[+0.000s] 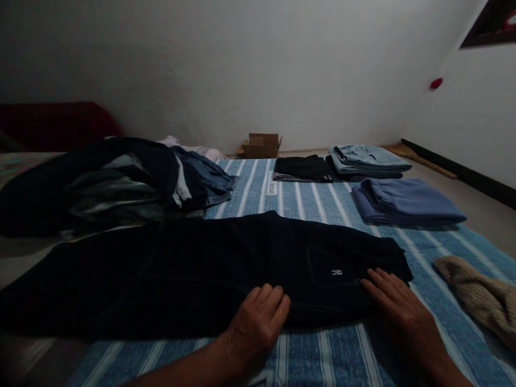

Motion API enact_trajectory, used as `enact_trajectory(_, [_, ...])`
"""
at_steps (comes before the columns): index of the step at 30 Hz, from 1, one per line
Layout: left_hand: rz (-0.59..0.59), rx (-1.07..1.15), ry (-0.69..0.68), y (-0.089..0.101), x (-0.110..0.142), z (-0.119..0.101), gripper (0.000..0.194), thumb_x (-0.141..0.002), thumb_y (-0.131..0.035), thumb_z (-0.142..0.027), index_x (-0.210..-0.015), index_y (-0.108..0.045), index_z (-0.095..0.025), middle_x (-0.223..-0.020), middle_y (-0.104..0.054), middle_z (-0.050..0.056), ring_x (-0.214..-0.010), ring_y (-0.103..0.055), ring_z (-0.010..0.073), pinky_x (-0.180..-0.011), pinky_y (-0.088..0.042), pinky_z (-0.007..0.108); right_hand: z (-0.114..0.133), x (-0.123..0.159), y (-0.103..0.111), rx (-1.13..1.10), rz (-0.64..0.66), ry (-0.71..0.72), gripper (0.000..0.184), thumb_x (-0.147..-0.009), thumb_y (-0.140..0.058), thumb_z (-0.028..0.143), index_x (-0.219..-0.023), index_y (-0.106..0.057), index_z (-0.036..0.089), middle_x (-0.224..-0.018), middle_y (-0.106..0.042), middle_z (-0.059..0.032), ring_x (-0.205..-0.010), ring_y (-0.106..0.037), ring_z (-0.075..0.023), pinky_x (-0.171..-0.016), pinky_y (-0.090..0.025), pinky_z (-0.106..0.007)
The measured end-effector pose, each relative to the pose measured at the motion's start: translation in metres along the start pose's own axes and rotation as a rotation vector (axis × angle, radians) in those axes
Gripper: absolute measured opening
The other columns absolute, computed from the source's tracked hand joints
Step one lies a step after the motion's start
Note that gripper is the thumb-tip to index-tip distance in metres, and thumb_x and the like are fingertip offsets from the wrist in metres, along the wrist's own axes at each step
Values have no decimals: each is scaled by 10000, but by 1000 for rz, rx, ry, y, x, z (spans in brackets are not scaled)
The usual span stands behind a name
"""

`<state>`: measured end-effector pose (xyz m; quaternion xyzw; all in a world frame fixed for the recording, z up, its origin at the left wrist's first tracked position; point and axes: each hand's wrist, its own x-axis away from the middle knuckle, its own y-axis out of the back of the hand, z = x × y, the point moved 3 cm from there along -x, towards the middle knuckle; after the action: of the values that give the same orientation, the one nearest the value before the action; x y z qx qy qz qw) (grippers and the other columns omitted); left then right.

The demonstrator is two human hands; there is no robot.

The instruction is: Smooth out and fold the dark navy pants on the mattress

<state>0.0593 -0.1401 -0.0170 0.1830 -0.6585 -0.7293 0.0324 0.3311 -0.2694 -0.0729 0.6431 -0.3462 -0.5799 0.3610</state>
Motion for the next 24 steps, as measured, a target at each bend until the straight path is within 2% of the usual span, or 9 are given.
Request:
enact_trajectory(2, [-34, 1, 54, 2, 9, 7, 198, -859, -367, -91, -963, -533, -122, -891, -524, 77, -757, -455, 194, -633, -416, 328, -3, 3, -2, -5, 9, 7, 422, -863, -340, 165, -1233, -539, 207, -1316, -514, -85, -1222, -456, -265, -1019, -365, -463])
enact_trajectory(5, [-85, -2, 123, 5, 24, 18, 228, -858, -340, -57, -932, -546, -119, -864, -532, 78, -745, -451, 195, -636, -412, 327, -5, 7, -5, 10, -7, 89, 441, -843, -372, 157, -1257, -519, 201, -1324, -507, -88, -1208, -472, -266, -1007, -378, -442])
enact_trajectory(11, [-153, 19, 85, 4, 40, 27, 268, -893, -286, -68, -864, -545, -130, -788, -516, 64, -693, -430, 179, -602, -390, 307, -3, 1, 2, 33, 43, 44, 462, -832, -354, 160, -1268, -506, 170, -1316, -501, -133, -1206, -459, -329, -945, -399, -530])
enact_trajectory(14, [-149, 30, 77, 3, 41, 26, 256, -896, -293, -74, -859, -540, -131, -791, -514, 62, -702, -434, 175, -612, -388, 301, 18, -20, 16, 43, 30, 122, 514, -827, -361, 176, -1334, -443, 180, -1361, -452, -138, -1215, -447, -336, -936, -394, -537])
enact_trajectory(17, [-125, 44, 72, 1, 41, 23, 229, -897, -316, -94, -852, -538, -130, -783, -507, 54, -692, -433, 170, -604, -381, 297, 56, -45, 21, -35, -11, 239, 533, -826, -388, 186, -1358, -413, 201, -1388, -427, -110, -1245, -421, -298, -935, -416, -467])
enact_trajectory(19, [-109, 43, 70, 0, 42, 22, 218, -899, -325, -108, -865, -540, -126, -780, -504, 49, -680, -433, 164, -592, -377, 294, 83, -56, 15, -101, -6, 346, 518, -810, -412, 163, -1324, -455, 203, -1376, -447, -94, -1258, -410, -269, -906, -454, -405])
enact_trajectory(21, [-105, 42, 71, 0, 45, 22, 221, -900, -324, -112, -898, -544, -122, -799, -514, 52, -687, -443, 161, -595, -382, 294, 102, -60, 6, -144, -7, 396, 510, -792, -414, 138, -1294, -487, 187, -1352, -475, -95, -1253, -420, -254, -878, -481, -373])
enact_trajectory(24, [-134, 49, 118, 4, 54, 26, 249, -898, -309, -111, -929, -556, -122, -837, -546, 63, -704, -462, 162, -616, -405, 300, 110, -61, -1, -164, -4, 416, 505, -798, -402, 140, -1295, -484, 169, -1309, -518, -105, -1199, -485, -238, -836, -512, -343])
